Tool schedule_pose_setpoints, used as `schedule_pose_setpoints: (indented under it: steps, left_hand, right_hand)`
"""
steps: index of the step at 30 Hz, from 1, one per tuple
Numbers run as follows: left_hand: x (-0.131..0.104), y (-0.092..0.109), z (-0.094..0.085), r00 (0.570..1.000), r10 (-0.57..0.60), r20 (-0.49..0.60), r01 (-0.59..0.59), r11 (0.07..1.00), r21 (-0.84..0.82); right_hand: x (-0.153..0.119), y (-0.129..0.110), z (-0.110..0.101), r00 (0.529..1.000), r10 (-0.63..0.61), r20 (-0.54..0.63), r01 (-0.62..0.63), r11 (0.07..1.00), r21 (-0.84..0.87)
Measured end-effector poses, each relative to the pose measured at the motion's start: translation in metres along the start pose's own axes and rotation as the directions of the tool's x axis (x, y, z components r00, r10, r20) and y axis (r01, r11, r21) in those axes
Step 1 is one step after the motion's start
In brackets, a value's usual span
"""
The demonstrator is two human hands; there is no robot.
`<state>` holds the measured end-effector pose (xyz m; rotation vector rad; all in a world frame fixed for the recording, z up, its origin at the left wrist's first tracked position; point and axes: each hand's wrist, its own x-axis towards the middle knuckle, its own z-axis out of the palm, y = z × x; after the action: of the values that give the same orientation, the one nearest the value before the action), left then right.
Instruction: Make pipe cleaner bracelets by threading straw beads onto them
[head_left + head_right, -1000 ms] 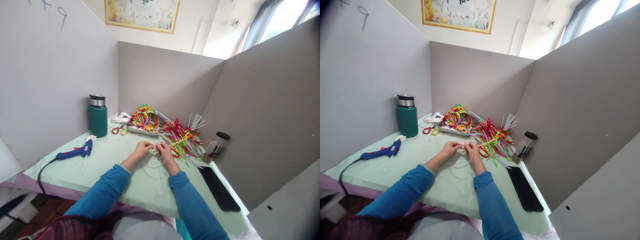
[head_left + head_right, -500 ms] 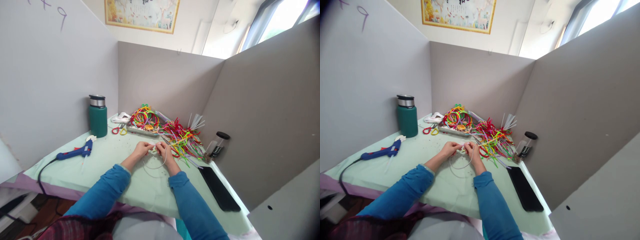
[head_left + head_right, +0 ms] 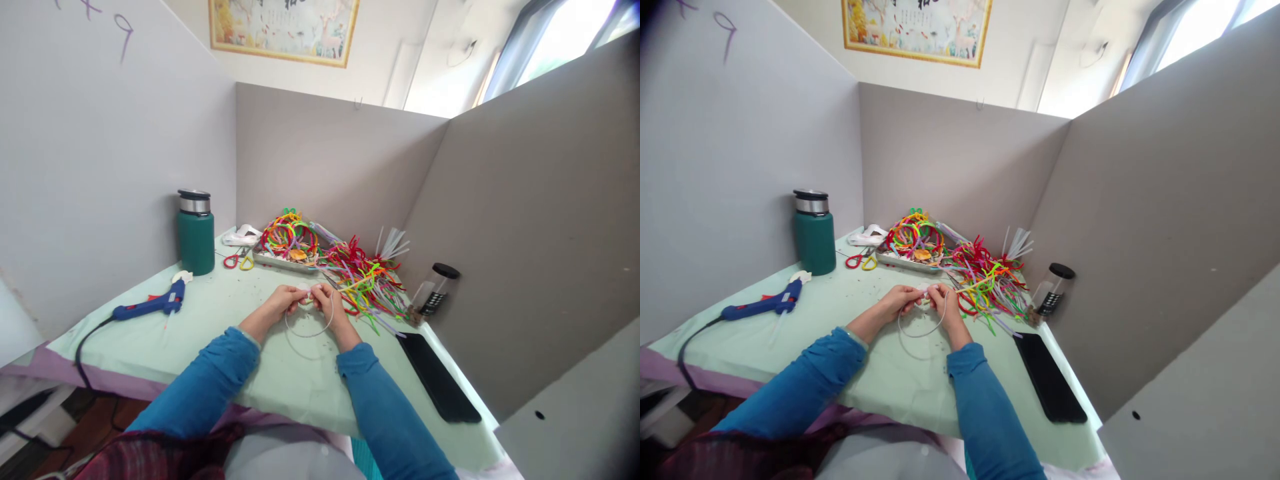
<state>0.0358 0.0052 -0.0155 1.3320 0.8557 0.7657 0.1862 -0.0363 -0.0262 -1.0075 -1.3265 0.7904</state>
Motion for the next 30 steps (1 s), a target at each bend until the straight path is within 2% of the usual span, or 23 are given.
schedule_pose_setpoints:
  steps: [19,23,27,30]
  left_hand:
    - [-0.0023,0.0032,0.0008,0.998,-0.037,0.054,0.043,0.993,-0.110]
    - [-0.0019,0.0033,-0.0012,0.995,-0.037,0.096,0.054,0.982,-0.180]
    - [-0.0016,0.0049,-0.0030,0.982,-0.060,0.181,0.105,0.962,-0.252]
    - [-0.0017,0.0052,-0.0034,0.973,-0.031,0.230,0.096,0.956,-0.278]
  right_hand:
    - [0.0004,0.0008,-0.0002,1.000,-0.017,0.027,0.016,0.999,0.029]
    - [0.0000,0.0004,-0.0004,0.999,-0.018,0.035,0.017,1.000,0.018]
    - [-0.0007,-0.0021,0.0007,0.999,-0.011,0.039,0.011,1.000,0.019]
    - [-0.0006,-0.0028,0.0011,0.999,-0.011,0.041,0.010,0.999,0.032]
